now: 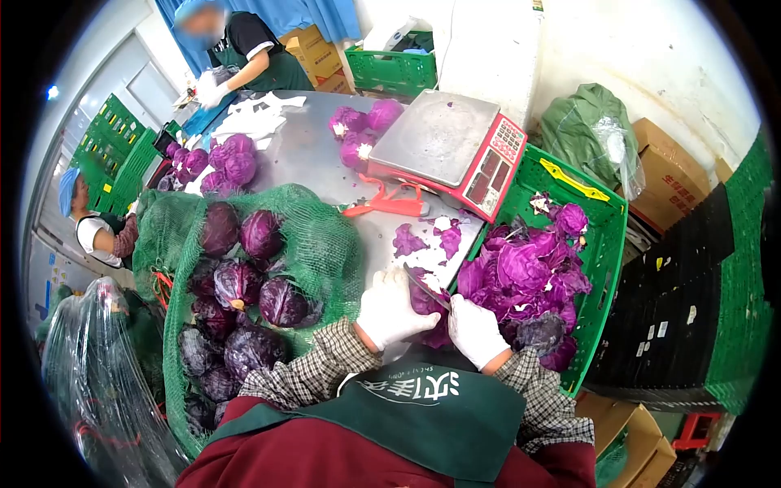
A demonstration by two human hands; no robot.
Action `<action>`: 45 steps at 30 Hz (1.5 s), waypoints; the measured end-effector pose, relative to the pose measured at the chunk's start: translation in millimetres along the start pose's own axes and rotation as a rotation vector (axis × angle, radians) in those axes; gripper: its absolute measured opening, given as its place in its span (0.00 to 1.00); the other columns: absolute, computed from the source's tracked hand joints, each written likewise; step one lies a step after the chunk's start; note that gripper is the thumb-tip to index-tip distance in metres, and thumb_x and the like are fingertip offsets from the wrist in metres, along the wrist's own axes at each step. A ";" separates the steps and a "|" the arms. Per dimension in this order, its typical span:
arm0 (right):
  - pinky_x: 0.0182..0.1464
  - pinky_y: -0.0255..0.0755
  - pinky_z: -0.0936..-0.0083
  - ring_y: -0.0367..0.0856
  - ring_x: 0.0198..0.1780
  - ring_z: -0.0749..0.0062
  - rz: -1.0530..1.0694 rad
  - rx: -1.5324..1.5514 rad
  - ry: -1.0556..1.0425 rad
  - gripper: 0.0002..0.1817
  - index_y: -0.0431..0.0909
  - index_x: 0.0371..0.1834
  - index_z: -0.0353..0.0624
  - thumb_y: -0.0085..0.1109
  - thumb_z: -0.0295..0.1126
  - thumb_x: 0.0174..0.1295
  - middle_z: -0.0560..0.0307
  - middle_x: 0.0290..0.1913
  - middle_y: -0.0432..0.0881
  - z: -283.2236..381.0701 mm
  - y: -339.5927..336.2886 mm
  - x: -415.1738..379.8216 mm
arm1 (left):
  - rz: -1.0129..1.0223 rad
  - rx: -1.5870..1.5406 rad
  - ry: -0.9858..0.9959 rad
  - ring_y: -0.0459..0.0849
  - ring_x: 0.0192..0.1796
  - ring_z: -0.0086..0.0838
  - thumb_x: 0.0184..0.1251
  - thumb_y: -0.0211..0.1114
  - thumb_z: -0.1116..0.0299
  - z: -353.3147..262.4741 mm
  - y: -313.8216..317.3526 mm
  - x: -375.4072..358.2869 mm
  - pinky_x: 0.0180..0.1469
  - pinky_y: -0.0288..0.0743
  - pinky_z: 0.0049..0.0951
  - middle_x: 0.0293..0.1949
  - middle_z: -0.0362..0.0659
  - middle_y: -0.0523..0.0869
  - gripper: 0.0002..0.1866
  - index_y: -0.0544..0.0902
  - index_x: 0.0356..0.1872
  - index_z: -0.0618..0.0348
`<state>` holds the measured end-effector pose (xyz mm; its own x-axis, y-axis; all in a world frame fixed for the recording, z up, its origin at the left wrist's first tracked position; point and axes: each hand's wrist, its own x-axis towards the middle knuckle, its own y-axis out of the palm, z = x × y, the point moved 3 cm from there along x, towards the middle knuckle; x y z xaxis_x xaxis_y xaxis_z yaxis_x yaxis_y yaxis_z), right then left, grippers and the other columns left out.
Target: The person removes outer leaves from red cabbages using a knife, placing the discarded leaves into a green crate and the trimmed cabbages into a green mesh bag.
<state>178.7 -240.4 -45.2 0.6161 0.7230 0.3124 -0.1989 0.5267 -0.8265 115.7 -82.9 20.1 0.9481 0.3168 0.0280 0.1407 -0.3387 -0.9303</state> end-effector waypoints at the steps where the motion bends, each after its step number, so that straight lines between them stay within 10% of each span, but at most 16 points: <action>1: 0.28 0.74 0.64 0.81 0.25 0.56 0.000 -0.014 0.019 0.03 0.70 0.33 0.42 0.53 0.27 0.61 0.51 0.24 0.76 -1.7 1.6 2.4 | 0.016 0.010 -0.018 0.75 0.56 0.48 0.39 0.74 0.44 -2.3 -2.9 1.8 0.59 0.73 0.42 0.50 0.53 0.80 0.43 0.74 0.56 0.62; 9: 0.29 0.76 0.60 0.83 0.27 0.52 0.048 -0.178 0.004 0.04 0.72 0.35 0.40 0.48 0.27 0.63 0.47 0.24 0.79 -1.0 -15.1 33.6 | 0.231 -0.110 -0.118 0.76 0.53 0.50 0.41 0.71 0.39 -8.3 -20.4 8.7 0.56 0.74 0.41 0.47 0.61 0.79 0.45 0.75 0.49 0.73; 11: 0.30 0.76 0.57 0.83 0.29 0.49 0.136 -0.153 0.147 0.04 0.72 0.34 0.40 0.47 0.28 0.63 0.44 0.25 0.80 -51.6 27.9 22.7 | -0.249 0.163 0.386 0.76 0.53 0.50 0.43 0.73 0.48 -27.8 -3.6 -22.5 0.60 0.72 0.43 0.47 0.58 0.78 0.41 0.74 0.53 0.72; 14: 0.32 0.76 0.58 0.82 0.28 0.49 0.005 0.103 0.245 0.05 0.72 0.38 0.39 0.50 0.29 0.64 0.46 0.25 0.81 -51.4 -12.8 9.3 | 0.135 -0.226 -0.023 0.72 0.61 0.51 0.42 0.76 0.48 -8.2 -20.7 -21.2 0.65 0.68 0.41 0.57 0.61 0.75 0.49 0.69 0.62 0.72; 26: 0.35 0.75 0.64 0.81 0.35 0.48 0.020 0.277 0.224 0.05 0.73 0.38 0.39 0.55 0.29 0.66 0.45 0.31 0.78 -35.6 13.2 -18.9 | 0.072 -0.341 0.126 0.75 0.63 0.43 0.37 0.84 0.53 35.9 -8.2 -27.7 0.65 0.70 0.35 0.61 0.57 0.72 0.59 0.59 0.70 0.69; 29: 0.35 0.75 0.68 0.80 0.33 0.54 -0.044 0.333 0.112 0.05 0.74 0.40 0.37 0.56 0.27 0.66 0.49 0.30 0.77 -28.8 8.8 -18.1 | 0.129 -0.654 -0.071 0.74 0.63 0.38 0.42 0.83 0.56 53.0 -10.9 -30.7 0.66 0.70 0.36 0.61 0.54 0.73 0.56 0.58 0.70 0.69; 30: 0.31 0.72 0.75 0.77 0.28 0.69 -0.136 0.399 0.017 0.05 0.74 0.42 0.37 0.56 0.26 0.67 0.58 0.28 0.76 -43.1 30.5 -22.7 | 0.185 -1.009 -0.252 0.74 0.65 0.36 0.45 0.81 0.61 63.0 -6.1 -31.4 0.67 0.69 0.38 0.64 0.55 0.72 0.52 0.60 0.69 0.70; 33: 0.29 0.74 0.76 0.78 0.26 0.71 -0.009 0.695 0.250 0.04 0.76 0.41 0.39 0.57 0.26 0.66 0.58 0.27 0.76 -41.4 19.4 -19.8 | 0.281 -2.167 -0.604 0.71 0.69 0.43 0.60 0.68 0.56 77.8 15.3 -38.5 0.67 0.69 0.49 0.68 0.53 0.69 0.41 0.61 0.71 0.61; 34: 0.27 0.72 0.78 0.76 0.24 0.76 0.035 0.923 0.475 0.04 0.76 0.41 0.40 0.57 0.27 0.67 0.60 0.26 0.75 -37.9 13.8 -18.0 | 0.406 -2.411 -0.477 0.69 0.70 0.49 0.65 0.59 0.50 64.2 5.4 -39.5 0.64 0.70 0.60 0.69 0.54 0.68 0.37 0.62 0.72 0.56; 36: 0.22 0.67 0.84 0.71 0.20 0.83 0.095 1.227 0.654 0.05 0.75 0.44 0.39 0.55 0.28 0.70 0.64 0.25 0.73 -24.6 1.5 -10.8 | -0.085 -1.360 0.183 0.67 0.70 0.50 0.67 0.54 0.49 37.1 -32.5 -34.9 0.62 0.70 0.65 0.70 0.52 0.67 0.35 0.62 0.72 0.53; 43: 0.23 0.70 0.85 0.74 0.21 0.83 0.330 1.313 0.581 0.06 0.74 0.45 0.38 0.55 0.28 0.71 0.62 0.26 0.77 10.0 27.0 0.6 | 0.066 -1.390 0.284 0.70 0.69 0.47 0.70 0.52 0.50 67.2 -52.7 -6.1 0.67 0.69 0.57 0.68 0.50 0.71 0.30 0.67 0.69 0.53; 45: 0.23 0.70 0.85 0.74 0.21 0.84 0.561 1.243 0.568 0.15 0.71 0.57 0.35 0.55 0.26 0.70 0.58 0.31 0.81 15.8 41.5 6.4 | 0.340 -2.239 0.143 0.69 0.69 0.50 0.68 0.54 0.47 83.7 -64.0 18.7 0.65 0.69 0.61 0.69 0.51 0.68 0.32 0.65 0.70 0.50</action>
<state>162.4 -206.9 -70.1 0.3904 0.8434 -0.3691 -0.8369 0.4922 0.2396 100.6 18.9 49.5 0.9917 0.0409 0.1218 -0.0842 -0.5088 0.8568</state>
